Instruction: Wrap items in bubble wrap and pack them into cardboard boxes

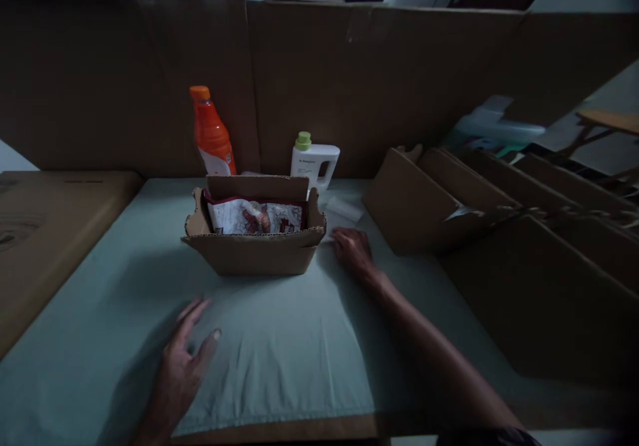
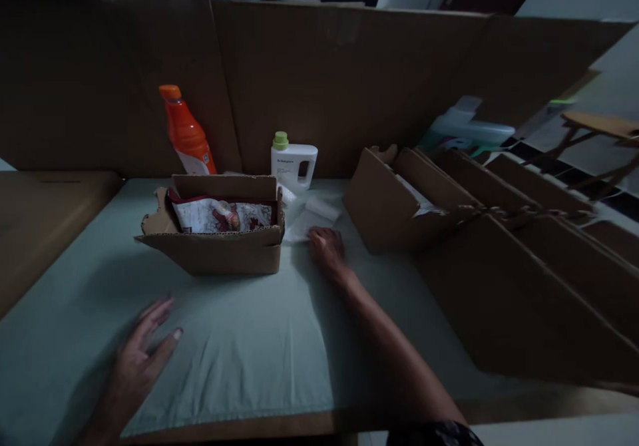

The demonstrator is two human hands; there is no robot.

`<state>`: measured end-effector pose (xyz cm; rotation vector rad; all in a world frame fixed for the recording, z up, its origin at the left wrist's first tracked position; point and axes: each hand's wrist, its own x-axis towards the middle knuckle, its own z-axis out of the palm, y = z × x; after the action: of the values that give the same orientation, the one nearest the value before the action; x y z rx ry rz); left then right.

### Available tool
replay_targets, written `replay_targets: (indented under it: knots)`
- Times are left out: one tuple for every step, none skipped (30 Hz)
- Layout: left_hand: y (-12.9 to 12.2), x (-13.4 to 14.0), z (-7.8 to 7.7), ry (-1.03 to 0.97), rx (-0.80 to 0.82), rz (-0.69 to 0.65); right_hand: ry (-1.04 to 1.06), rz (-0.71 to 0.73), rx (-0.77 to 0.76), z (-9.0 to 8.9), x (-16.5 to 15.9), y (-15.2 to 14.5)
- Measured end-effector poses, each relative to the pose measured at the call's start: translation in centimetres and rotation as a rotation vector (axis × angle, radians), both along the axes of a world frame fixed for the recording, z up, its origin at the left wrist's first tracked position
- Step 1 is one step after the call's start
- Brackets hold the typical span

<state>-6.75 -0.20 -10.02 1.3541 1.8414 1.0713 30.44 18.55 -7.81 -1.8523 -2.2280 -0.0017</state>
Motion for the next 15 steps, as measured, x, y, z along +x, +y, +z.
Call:
replay_targets:
  knots:
    - [-0.8,0.4,0.2,0.008,0.019,-0.005,-0.009,-0.013,0.004,0.5,0.3,-0.4]
    - [-1.4,0.7,0.5,0.001,0.032,-0.011,-0.018,-0.024,0.002,1.1,0.7,-1.1]
    - [-2.1,1.1,0.8,-0.028,0.031,-0.016,-0.031,-0.037,-0.004,1.7,1.1,-2.1]
    - [-2.6,1.6,1.1,-0.081,0.007,-0.031,-0.042,-0.046,-0.009,2.3,1.5,-3.5]
    - [-3.1,2.1,1.4,-0.156,-0.042,-0.069,-0.048,-0.047,-0.008,2.8,1.7,-5.2]
    - [-3.5,2.7,1.7,-0.251,-0.103,-0.120,-0.042,-0.035,0.000,3.3,1.7,-7.0]
    - [-3.9,3.4,2.0,-0.359,-0.166,-0.180,-0.024,-0.006,0.012,3.6,1.4,-9.0]
    - [-4.1,4.3,2.2,-0.472,-0.222,-0.238,0.005,0.036,0.025,3.7,0.7,-11.0]
    - [-4.3,5.2,2.4,-0.582,-0.267,-0.288,0.042,0.086,0.033,3.8,-0.3,-13.0]
    - [-4.4,6.1,2.5,-0.682,-0.298,-0.322,0.082,0.140,0.032,3.7,-1.6,-14.8]
    - [-4.3,7.0,2.7,-0.766,-0.312,-0.334,0.120,0.191,0.019,3.6,-3.1,-16.4]
    - [-4.3,7.8,2.7,-0.826,-0.313,-0.330,0.158,0.240,0.000,3.4,-4.7,-17.8]
    - [-4.1,8.5,2.8,-0.861,-0.305,-0.320,0.201,0.289,-0.024,3.3,-6.3,-19.0]
    - [-3.9,8.9,2.8,-0.870,-0.285,-0.297,0.254,0.349,-0.051,3.2,-7.8,-20.0]
    - [-3.6,9.0,2.8,-0.855,-0.264,-0.271,0.318,0.418,-0.079,3.1,-9.1,-20.6]
